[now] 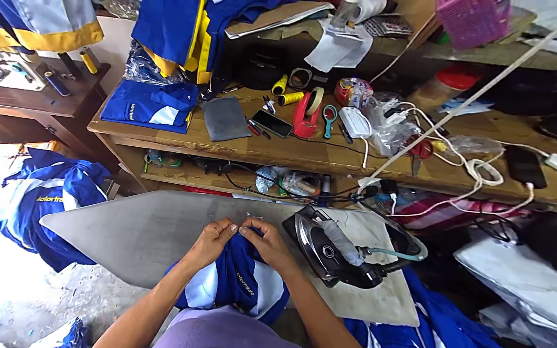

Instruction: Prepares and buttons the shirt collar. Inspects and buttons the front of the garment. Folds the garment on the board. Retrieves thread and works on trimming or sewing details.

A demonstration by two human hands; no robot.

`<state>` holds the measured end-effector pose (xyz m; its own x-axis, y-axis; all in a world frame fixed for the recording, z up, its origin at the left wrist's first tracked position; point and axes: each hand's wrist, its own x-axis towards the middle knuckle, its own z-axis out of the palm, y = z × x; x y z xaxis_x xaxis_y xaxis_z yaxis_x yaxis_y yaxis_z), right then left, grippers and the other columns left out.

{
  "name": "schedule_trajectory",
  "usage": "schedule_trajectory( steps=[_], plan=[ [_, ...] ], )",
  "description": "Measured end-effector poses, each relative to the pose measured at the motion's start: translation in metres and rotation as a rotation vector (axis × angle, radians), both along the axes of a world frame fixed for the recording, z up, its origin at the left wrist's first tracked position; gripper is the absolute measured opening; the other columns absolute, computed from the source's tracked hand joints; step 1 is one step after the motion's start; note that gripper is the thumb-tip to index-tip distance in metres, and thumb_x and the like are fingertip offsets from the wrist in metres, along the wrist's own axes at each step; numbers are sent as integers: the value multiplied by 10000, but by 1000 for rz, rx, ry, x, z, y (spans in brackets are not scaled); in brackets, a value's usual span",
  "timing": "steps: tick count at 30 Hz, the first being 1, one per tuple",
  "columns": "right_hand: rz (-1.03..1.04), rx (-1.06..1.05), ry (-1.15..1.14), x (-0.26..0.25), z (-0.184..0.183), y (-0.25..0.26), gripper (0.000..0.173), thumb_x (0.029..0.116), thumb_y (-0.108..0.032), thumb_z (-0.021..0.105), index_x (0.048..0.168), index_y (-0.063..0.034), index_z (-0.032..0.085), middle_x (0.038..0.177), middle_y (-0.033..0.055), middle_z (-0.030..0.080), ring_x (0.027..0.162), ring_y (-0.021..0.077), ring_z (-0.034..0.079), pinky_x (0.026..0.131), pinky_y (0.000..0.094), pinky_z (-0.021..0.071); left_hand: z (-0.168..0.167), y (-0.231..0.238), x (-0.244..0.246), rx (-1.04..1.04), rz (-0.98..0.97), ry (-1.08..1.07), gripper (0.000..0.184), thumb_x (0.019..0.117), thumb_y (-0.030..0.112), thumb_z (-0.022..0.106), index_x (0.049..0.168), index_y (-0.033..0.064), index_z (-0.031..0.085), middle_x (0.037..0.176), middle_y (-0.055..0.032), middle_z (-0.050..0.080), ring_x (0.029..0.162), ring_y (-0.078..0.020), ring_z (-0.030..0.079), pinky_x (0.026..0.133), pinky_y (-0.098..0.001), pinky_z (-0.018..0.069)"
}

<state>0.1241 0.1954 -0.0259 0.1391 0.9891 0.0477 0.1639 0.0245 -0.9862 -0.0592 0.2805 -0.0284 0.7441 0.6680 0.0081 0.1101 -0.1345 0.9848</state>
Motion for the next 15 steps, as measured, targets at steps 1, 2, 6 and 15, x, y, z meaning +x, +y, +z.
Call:
schedule_trajectory(
  steps=[1,2,6,15],
  plan=[
    [-21,0,0,-2,-1,-1,156,991,-166,623,910,-60,703,805,-39,653,756,4,601,713,199,502,2,-1,-1,2,-8,3,303,1072,284,522,927,58,662,775,34,585,720,-21,549,699,-221,467],
    [-41,5,10,-3,-1,-1,155,994,-157,617,909,-58,702,798,-36,654,750,10,605,708,202,509,3,-2,-1,6,-21,11,311,1050,326,569,948,52,674,808,19,608,745,-30,564,719,-233,480],
    [-92,-61,135,-17,3,-5,127,983,-111,605,898,-69,689,795,-38,646,753,32,608,723,220,525,11,-9,-8,12,-85,53,304,1030,312,610,1009,17,676,912,-52,649,827,-79,601,791,-276,507],
    [-14,2,86,-23,12,-8,139,1008,-121,580,929,-58,676,812,-44,641,757,12,605,712,203,522,12,-16,-20,267,-22,12,359,1050,349,565,979,26,704,966,-76,691,988,-137,643,1050,-407,451]
  ],
)
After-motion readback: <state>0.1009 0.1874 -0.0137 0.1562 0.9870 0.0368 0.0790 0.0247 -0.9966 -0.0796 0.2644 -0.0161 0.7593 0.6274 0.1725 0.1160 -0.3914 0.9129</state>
